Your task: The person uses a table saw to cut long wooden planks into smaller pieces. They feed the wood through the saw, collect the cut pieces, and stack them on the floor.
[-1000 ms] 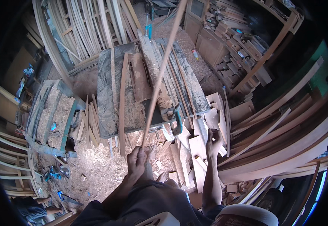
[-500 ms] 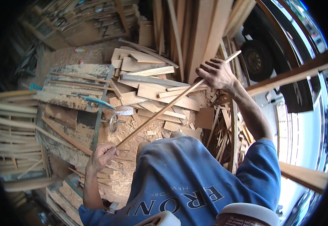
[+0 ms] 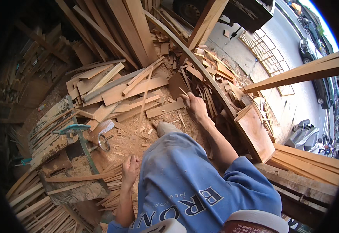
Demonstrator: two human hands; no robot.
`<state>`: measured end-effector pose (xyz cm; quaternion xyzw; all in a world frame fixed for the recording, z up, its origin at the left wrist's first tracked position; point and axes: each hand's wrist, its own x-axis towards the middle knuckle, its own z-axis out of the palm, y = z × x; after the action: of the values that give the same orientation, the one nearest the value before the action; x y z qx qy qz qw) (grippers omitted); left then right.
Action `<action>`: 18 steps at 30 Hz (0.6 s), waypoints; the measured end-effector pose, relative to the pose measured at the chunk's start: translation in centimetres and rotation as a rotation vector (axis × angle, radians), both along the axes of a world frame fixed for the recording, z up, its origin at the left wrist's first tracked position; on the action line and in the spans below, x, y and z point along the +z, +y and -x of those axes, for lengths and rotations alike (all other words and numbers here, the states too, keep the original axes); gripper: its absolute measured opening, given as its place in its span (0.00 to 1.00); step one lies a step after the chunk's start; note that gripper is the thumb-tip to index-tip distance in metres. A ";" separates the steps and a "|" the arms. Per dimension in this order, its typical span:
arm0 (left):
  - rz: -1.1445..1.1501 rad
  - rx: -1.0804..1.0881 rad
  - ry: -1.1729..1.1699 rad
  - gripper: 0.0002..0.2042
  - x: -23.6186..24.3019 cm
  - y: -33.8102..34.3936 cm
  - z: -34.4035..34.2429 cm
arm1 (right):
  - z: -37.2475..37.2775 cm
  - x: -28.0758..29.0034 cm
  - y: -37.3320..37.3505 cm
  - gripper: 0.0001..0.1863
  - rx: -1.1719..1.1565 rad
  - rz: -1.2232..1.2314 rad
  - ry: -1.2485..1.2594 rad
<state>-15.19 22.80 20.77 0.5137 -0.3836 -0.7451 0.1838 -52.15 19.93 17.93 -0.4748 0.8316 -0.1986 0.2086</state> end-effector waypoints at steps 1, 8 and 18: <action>0.119 0.039 -0.057 0.16 -0.2 -1.1 0.9 | -0.2 0.3 2.3 0.23 -0.014 -0.012 -0.024; 0.888 -0.621 -0.530 0.15 1.3 -4.6 9.2 | 0.8 6.4 11.7 0.22 0.050 0.453 -0.036; 0.911 -1.164 -0.284 0.17 2.7 -0.6 20.6 | 6.5 1.3 21.4 0.10 0.554 0.263 0.446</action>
<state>-35.76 22.24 23.44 0.1924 -0.8835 -0.4161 -0.0967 -58.66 41.31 19.27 -0.7360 0.6641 -0.1316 0.0057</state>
